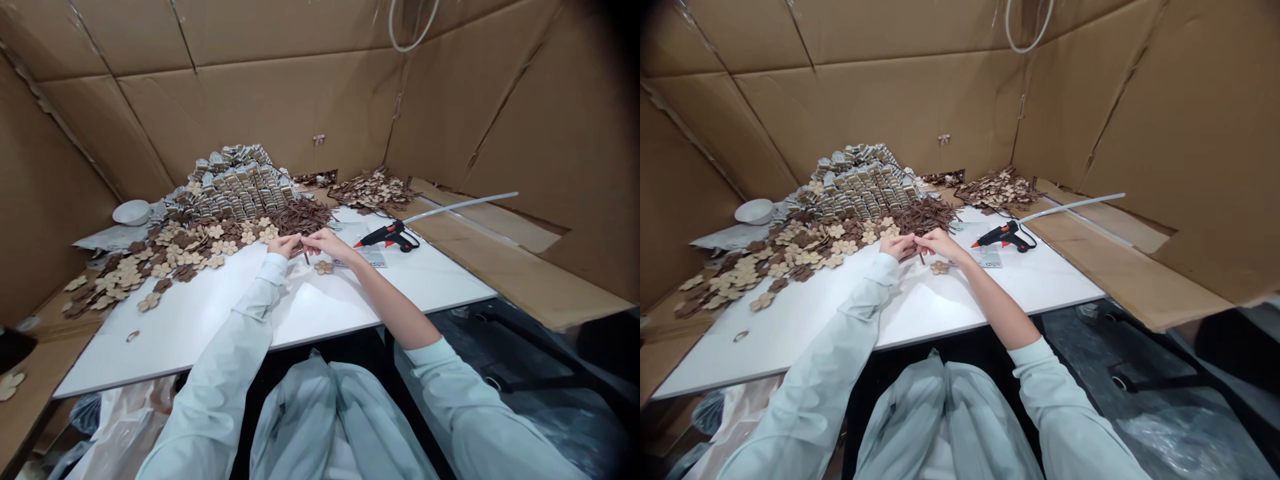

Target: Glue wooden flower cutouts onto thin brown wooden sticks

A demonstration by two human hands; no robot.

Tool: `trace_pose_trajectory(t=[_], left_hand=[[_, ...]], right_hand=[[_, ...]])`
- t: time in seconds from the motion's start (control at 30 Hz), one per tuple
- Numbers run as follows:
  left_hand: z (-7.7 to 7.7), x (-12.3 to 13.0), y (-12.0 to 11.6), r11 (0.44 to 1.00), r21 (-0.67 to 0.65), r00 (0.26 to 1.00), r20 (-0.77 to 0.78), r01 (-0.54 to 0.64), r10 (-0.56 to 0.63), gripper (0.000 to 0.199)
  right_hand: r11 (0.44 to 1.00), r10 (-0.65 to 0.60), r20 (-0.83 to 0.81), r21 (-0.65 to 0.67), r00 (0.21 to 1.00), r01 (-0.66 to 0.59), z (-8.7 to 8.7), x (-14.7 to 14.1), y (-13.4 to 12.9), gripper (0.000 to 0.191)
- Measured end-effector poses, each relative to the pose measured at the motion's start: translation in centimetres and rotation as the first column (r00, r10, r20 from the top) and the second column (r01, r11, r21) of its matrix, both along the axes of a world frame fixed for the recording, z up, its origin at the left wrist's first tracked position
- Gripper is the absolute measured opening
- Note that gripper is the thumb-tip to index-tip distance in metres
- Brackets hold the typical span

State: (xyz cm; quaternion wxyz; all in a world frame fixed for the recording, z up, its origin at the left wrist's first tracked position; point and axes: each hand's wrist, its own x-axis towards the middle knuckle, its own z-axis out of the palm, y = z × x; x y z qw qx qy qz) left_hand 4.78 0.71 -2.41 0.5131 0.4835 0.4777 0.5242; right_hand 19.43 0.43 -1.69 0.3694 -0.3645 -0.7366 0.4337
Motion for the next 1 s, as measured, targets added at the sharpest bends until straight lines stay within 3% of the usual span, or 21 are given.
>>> trace_pose_trajectory(t=[0.13, 0.37, 0.6, 0.77, 0.9, 1.0], left_hand=[[-0.2, -0.5, 0.7, 0.996, 0.011, 0.996, -0.002, -0.092, 0.092, 0.028], [0.5, -0.5, 0.5, 0.994, -0.042, 0.994, 0.006, -0.105, 0.105, 0.021], [0.8, -0.9, 0.4, 0.991, 0.024, 0.983, -0.126, -0.131, 0.133, 0.023], [0.6, -1.1, 0.4, 0.993, 0.064, 0.983, -0.151, -0.099, 0.108, 0.017], [0.3, -1.0, 0.2, 0.993, 0.111, 0.99, -0.134, -0.036, 0.051, 0.012], [0.2, -0.8, 0.1, 0.995, 0.103, 0.999, -0.035, 0.006, -0.002, 0.016]], right_hand=[[0.998, 0.033, 0.033, -0.046, 0.999, -0.032, -0.2, 0.3, 0.2, 0.039], [0.994, 0.095, 0.088, -0.06, 0.992, -0.09, 0.2, 1.0, 0.0, 0.038], [0.996, 0.08, 0.154, -0.042, 0.985, -0.074, 0.9, 1.3, -0.4, 0.039], [0.998, -0.026, 0.304, 0.069, 0.952, 0.005, 1.2, 1.5, -0.6, 0.036], [0.98, -0.122, 0.192, 0.181, 0.974, 0.087, 1.2, 1.1, -0.6, 0.039], [0.986, -0.099, 0.071, 0.141, 0.993, 0.088, 1.0, 0.7, -0.6, 0.041]])
